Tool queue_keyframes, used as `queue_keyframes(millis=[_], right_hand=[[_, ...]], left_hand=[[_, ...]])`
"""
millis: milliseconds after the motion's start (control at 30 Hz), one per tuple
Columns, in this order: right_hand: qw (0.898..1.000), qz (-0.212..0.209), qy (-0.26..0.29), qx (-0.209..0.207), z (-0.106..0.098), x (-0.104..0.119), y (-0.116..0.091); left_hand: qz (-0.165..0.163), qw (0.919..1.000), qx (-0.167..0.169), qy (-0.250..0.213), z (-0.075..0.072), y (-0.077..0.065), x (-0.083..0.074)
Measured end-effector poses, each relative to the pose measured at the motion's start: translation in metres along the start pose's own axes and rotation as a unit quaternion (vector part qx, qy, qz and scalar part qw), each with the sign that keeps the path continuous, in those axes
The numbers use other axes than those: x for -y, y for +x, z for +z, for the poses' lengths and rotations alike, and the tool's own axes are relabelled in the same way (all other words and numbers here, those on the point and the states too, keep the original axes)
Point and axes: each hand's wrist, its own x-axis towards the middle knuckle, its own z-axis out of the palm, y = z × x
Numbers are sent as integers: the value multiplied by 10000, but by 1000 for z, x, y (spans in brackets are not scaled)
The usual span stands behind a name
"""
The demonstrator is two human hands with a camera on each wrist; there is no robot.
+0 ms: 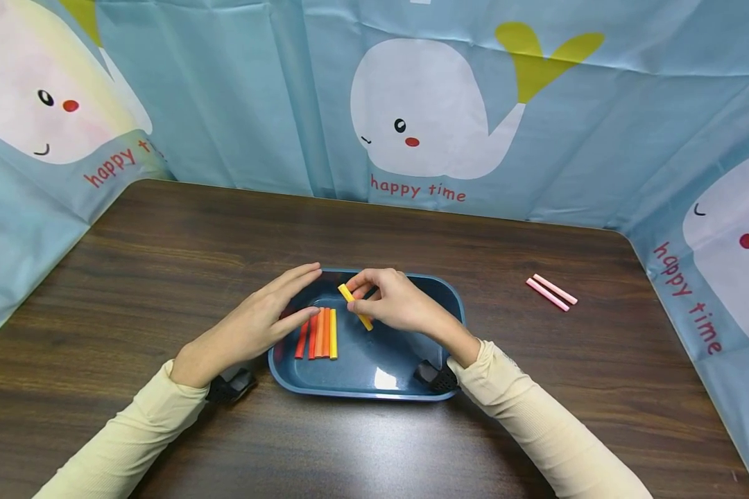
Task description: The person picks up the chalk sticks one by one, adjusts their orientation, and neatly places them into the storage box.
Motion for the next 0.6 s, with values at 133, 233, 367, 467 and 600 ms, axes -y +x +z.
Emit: queue_keyframes(millis=[133,233,367,467,600], right_hand=[[9996,196,62,200,2,-4,2],[9991,325,119,238,4,-6,3],[9983,511,107,254,6,-6,4],[9974,636,107,336,7,-6,5],[9951,785,336,508,9,-7,7]], left_hand=[[-17,10000,17,1,1,1,-1],[-7,10000,8,16,1,1,0],[25,10000,-9,43,2,1,0],[55,10000,-29,49,2,2,0],[69,9999,-55,49,1,1,0]])
